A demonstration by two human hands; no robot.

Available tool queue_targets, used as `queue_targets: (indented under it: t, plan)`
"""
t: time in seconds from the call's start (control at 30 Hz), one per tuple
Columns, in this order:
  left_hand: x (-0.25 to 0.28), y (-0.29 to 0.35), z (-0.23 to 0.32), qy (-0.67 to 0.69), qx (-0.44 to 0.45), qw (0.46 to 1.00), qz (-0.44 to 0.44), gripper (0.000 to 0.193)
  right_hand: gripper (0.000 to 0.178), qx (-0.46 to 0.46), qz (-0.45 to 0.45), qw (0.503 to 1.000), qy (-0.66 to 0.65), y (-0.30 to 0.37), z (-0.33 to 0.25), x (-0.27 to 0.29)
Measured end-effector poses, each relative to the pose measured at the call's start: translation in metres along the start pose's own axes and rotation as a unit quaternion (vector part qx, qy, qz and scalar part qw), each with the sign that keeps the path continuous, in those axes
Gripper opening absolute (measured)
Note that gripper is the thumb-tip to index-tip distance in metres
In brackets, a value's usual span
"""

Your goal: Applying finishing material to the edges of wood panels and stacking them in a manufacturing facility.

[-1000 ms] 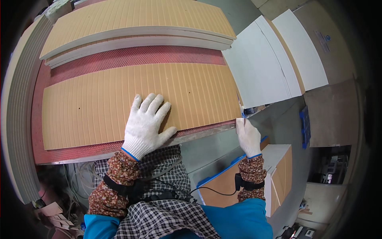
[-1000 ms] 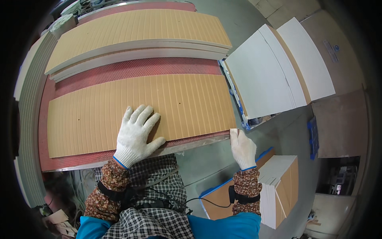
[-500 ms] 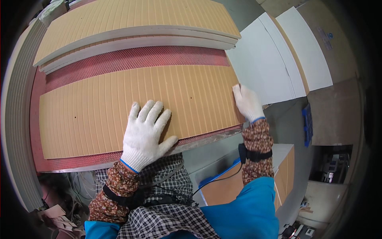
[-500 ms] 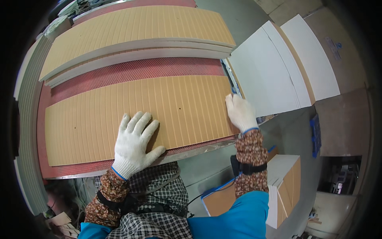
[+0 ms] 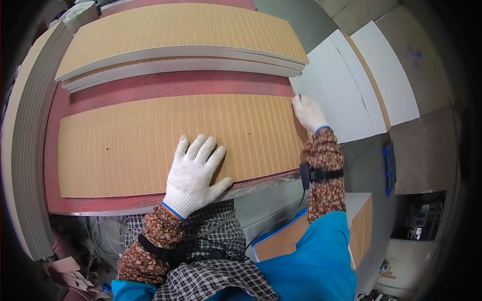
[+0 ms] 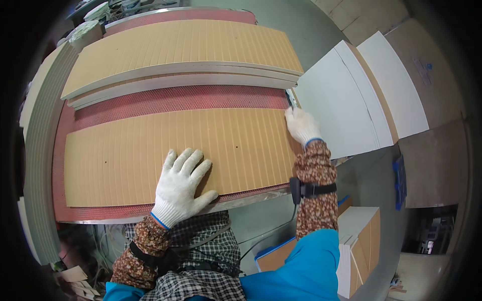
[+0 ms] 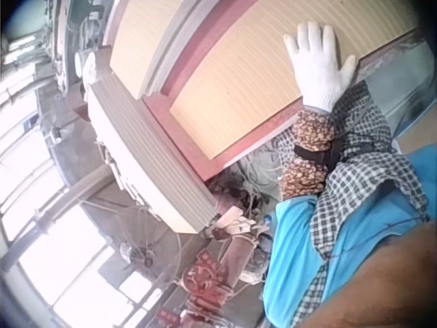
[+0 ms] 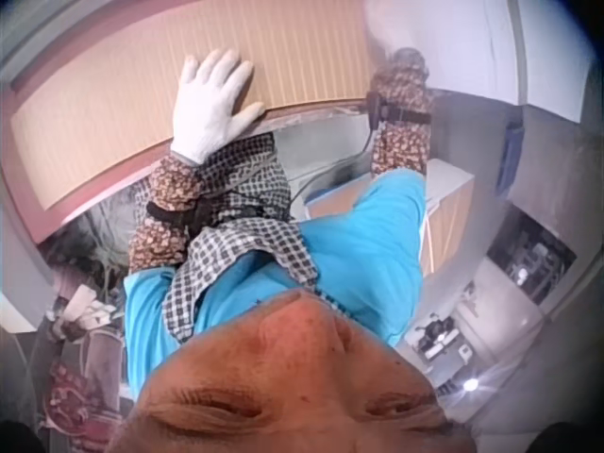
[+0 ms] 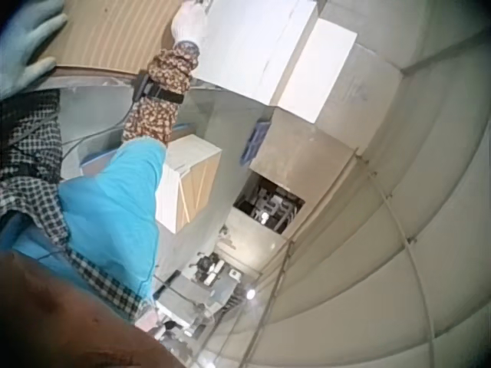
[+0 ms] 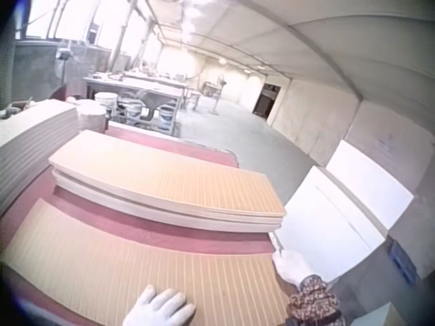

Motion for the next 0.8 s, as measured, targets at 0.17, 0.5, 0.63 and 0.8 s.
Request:
queue_targets:
  t: [0.17, 0.5, 0.63, 0.8]
  plan:
    - [0.004, 0.001, -0.003, -0.008, 0.0, 1.0, 0.001, 0.073, 0.057, -0.012, -0.049, 0.998, 0.029, 0.083, -0.002, 0.025]
    - [0.003, -0.001, -0.001, -0.01, 0.003, 1.0, -0.011, 0.074, 0.053, 0.0, -0.016, 1.0, 0.0, 0.071, -0.002, 0.025]
    - [0.003, 0.0, -0.001, -0.008, 0.007, 1.0, -0.013, 0.074, 0.052, 0.034, -0.001, 0.999, -0.001, 0.001, -0.006, 0.004]
    - [0.006, 0.0, -0.001, -0.004, 0.008, 1.0, -0.01, 0.073, 0.053, 0.006, -0.047, 0.999, -0.003, -0.032, -0.019, 0.004]
Point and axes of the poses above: each hand's wrist, its own y-axis away from the middle knuckle, its own x-axis out of the back of the hand, z = x × y, the point moved 7 cm from there along -y, towards the middle knuckle, and after that the axes turned 10 degrees about z, right-handed, at the moved point
